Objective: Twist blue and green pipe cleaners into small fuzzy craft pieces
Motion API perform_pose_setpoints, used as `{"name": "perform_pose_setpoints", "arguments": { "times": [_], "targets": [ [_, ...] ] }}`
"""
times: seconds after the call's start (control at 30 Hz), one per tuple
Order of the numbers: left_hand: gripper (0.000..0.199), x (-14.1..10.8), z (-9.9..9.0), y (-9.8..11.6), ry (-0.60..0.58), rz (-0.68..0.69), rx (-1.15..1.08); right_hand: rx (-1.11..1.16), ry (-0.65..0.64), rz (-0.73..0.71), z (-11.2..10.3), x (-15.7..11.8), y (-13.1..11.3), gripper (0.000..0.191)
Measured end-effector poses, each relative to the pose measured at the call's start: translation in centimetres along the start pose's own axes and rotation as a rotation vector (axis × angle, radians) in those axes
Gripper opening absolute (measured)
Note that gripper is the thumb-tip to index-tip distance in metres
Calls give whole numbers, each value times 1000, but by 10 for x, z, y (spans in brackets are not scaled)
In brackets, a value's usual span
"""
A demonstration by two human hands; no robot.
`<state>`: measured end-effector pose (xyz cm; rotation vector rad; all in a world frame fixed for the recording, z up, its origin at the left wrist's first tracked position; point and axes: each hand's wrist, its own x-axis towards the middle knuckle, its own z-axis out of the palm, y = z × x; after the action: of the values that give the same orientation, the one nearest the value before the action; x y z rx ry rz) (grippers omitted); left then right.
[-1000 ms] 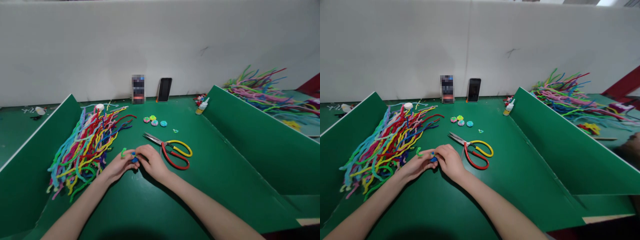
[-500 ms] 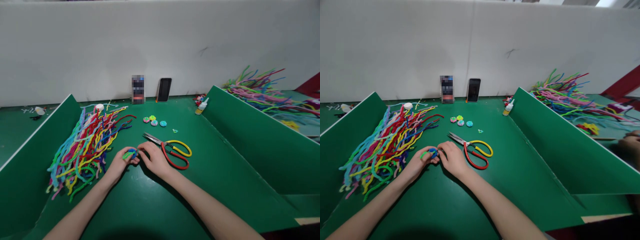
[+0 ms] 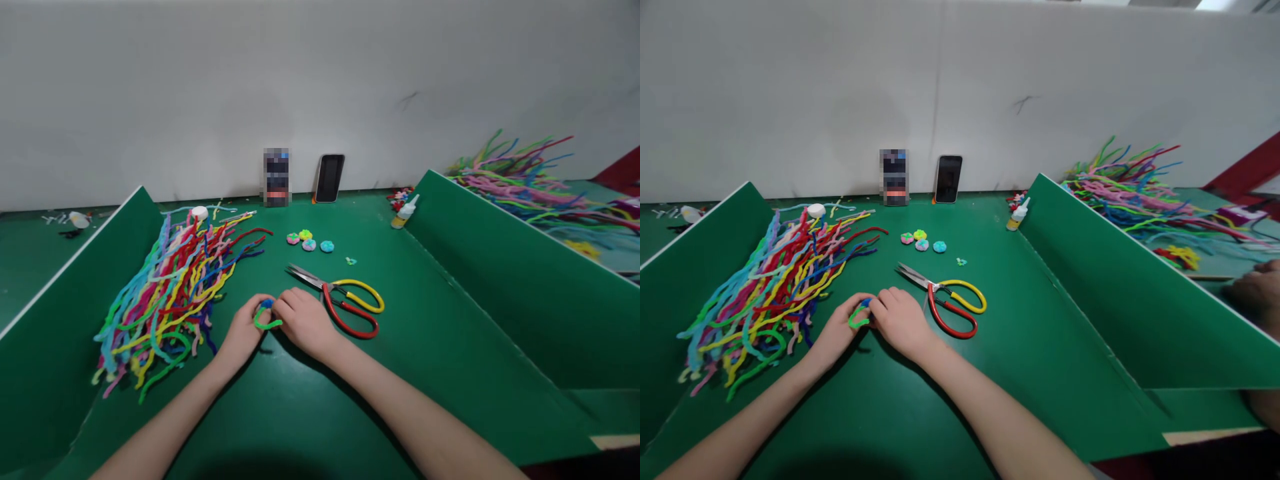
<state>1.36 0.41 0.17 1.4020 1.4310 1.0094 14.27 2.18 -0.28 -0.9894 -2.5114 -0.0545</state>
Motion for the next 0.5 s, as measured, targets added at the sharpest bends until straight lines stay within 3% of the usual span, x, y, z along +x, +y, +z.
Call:
{"name": "perform_pose_setpoints", "arguments": {
  "times": [0.3,0.5],
  "targets": [
    [16,-8,5,2,50,55,107,59,32,80,0,2,-1,11],
    [16,-10,5,6,64,162,271,535,149,392,2,0,-8,10]
  ]
}}
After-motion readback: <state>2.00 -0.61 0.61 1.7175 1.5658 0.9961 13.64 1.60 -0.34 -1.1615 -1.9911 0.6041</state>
